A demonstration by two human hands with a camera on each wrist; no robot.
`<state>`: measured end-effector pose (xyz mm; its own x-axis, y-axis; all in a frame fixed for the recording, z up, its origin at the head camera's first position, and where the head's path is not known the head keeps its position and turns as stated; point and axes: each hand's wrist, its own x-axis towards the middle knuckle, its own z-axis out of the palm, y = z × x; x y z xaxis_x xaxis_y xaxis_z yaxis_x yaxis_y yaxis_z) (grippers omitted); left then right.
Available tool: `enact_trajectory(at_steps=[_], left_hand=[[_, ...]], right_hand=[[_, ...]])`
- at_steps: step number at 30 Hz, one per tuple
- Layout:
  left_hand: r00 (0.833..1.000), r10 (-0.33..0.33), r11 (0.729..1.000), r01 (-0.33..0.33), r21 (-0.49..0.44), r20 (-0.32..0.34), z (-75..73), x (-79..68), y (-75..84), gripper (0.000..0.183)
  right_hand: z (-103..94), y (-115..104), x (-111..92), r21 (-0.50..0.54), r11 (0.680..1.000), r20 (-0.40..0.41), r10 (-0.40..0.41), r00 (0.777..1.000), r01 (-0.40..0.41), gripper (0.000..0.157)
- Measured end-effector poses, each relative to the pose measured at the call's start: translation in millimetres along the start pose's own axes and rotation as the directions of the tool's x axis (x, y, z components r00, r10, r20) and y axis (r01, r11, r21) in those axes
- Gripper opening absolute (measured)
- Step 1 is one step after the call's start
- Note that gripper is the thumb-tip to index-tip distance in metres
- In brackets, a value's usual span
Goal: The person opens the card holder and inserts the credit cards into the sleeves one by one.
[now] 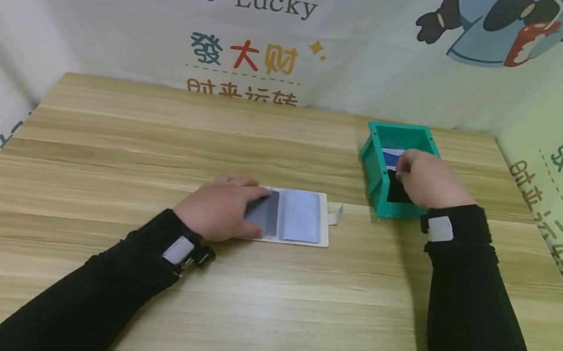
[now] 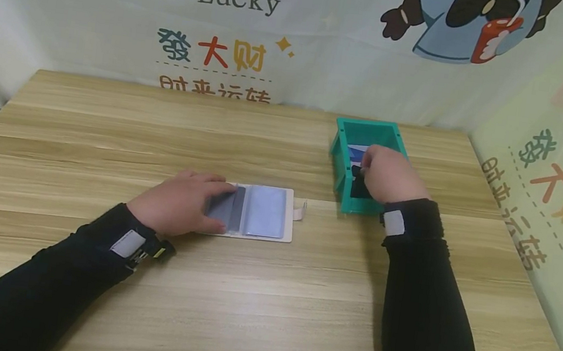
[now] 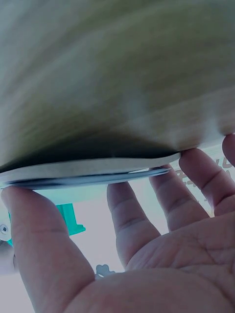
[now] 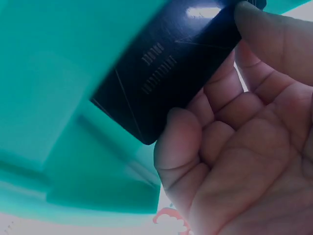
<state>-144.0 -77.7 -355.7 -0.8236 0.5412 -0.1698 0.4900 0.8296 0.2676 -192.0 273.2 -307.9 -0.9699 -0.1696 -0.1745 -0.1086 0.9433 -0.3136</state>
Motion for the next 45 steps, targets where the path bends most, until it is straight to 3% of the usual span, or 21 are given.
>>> enact_trajectory(at_steps=[11, 16, 19, 22, 32, 40, 45], left_hand=[[1.000, -0.003, 1.000, 0.003, 0.004, -0.003, 0.8, 0.0, -0.5, 0.075], [1.000, -0.007, 1.000, 0.007, -0.001, 0.001, 0.3, -0.5, 0.2, 0.075], [1.000, -0.006, 1.000, 0.006, 0.000, 0.002, 0.0, -0.8, 0.6, 0.075], [1.000, -0.006, 1.000, 0.006, 0.004, 0.003, -0.3, -0.8, 1.0, 0.075], [1.000, -0.010, 1.000, 0.010, 0.005, 0.003, -2.2, -1.5, 1.3, 0.075], [1.000, -0.008, 1.000, 0.008, 0.010, -0.007, -1.0, -1.2, 0.8, 0.076], [1.000, -0.022, 1.000, 0.022, 0.014, -0.005, -0.4, 0.0, 0.9, 0.076]], right_hand=[[-11.7, -0.1, -6.9, 0.101, 0.995, -0.179, 0.030, 0.983, -0.012, 0.021], [-14.2, -6.7, -9.0, 0.180, 0.983, -0.323, 0.077, 0.943, -0.019, 0.027], [-14.9, -13.4, -10.4, 0.234, 0.972, -0.403, 0.080, 0.912, 0.018, 0.030], [-14.0, -24.3, -12.2, 0.275, 0.958, -0.436, 0.050, 0.899, 0.080, 0.031], [13.8, -63.0, -6.6, 0.256, 0.945, -0.348, -0.105, 0.932, 0.202, 0.020], [40.3, -87.3, -0.8, 0.324, 0.918, -0.155, -0.188, 0.970, 0.230, 0.015], [56.2, -98.8, 0.9, 0.335, 0.906, -0.049, -0.257, 0.965, 0.258, 0.016]])
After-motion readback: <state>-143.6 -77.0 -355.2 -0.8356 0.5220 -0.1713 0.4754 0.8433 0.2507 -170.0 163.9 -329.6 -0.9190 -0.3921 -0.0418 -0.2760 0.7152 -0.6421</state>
